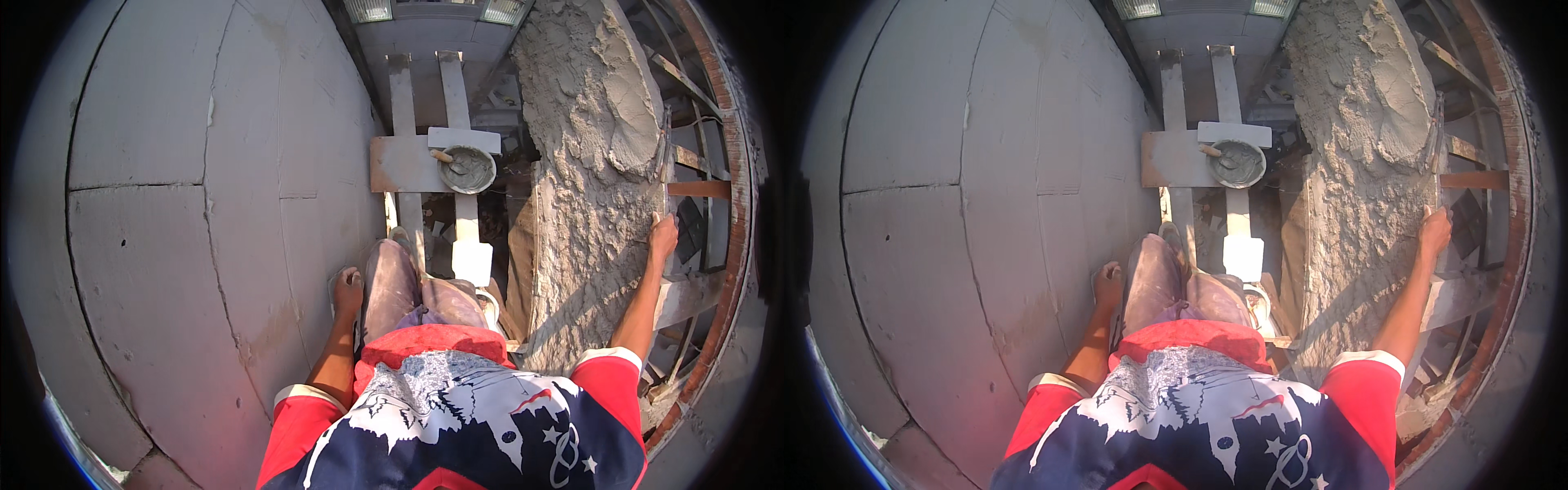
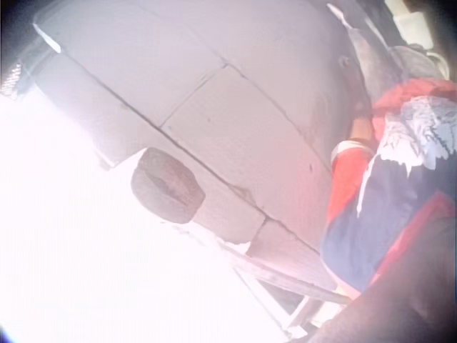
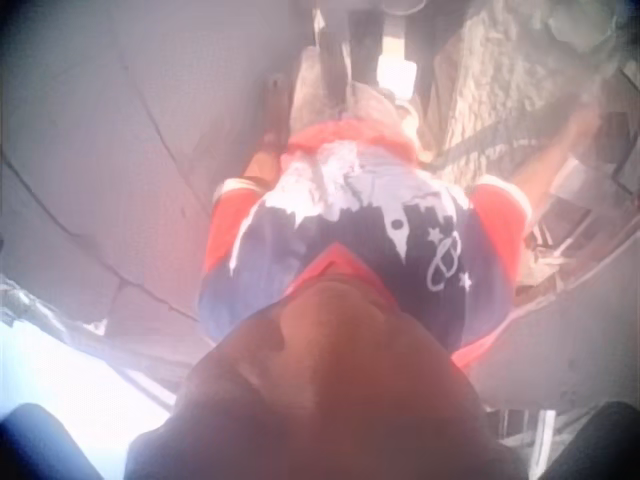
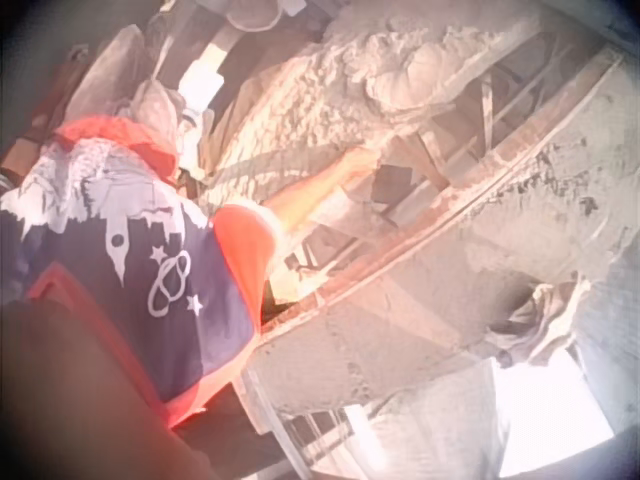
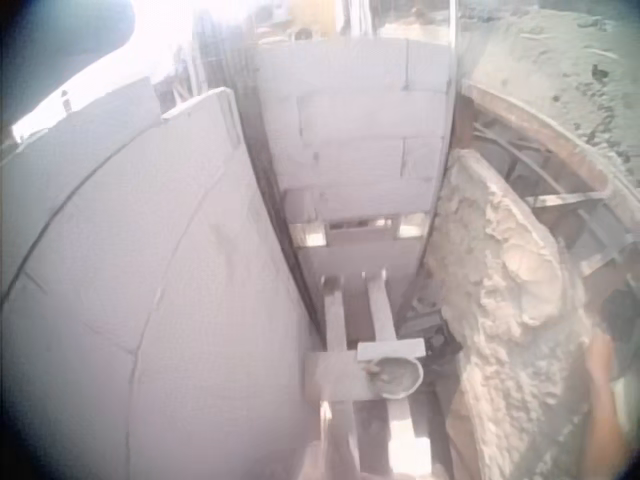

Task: The person cuts a white block with a hand saw, applies mortar to the wall with a trowel, and places the block into position. They then tap the block with a hammer to secure it and use a level to check alignment.

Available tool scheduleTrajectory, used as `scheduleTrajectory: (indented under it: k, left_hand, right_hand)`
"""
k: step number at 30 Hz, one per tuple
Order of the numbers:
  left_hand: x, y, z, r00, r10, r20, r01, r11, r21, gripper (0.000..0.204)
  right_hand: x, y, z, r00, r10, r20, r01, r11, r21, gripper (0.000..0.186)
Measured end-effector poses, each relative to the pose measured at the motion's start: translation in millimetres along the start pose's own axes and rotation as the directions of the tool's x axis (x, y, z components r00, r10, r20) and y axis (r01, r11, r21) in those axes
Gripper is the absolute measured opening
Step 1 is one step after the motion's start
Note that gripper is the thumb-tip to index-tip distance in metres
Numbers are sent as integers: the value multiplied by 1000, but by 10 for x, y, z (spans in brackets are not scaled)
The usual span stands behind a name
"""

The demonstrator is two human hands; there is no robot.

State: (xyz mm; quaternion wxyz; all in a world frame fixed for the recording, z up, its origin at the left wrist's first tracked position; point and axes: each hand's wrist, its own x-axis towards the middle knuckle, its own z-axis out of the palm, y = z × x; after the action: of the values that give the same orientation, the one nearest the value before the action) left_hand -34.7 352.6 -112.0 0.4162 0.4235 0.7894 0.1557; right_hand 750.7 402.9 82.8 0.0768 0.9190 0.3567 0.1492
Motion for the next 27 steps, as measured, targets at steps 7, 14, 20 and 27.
scheduleTrajectory:
  k: [7,14,20,27]
  left_hand:
    - [725,659,513,988,-45,148,60,993,-98,31]
    - [2240,1544,1431,924,186,334,-229,969,96,33]
    - [3805,2042,2727,819,314,480,-442,879,179,41]
    - [5439,2230,4458,442,314,840,-897,146,417,97]
  right_hand:
    - [-37,114,-11,998,20,-66,-18,999,27,50]
    - [-204,381,4,996,87,25,-87,996,23,60]
    - [-231,201,-395,922,334,197,-341,940,2,47]
    - [-573,738,-677,910,378,170,-377,926,-38,56]
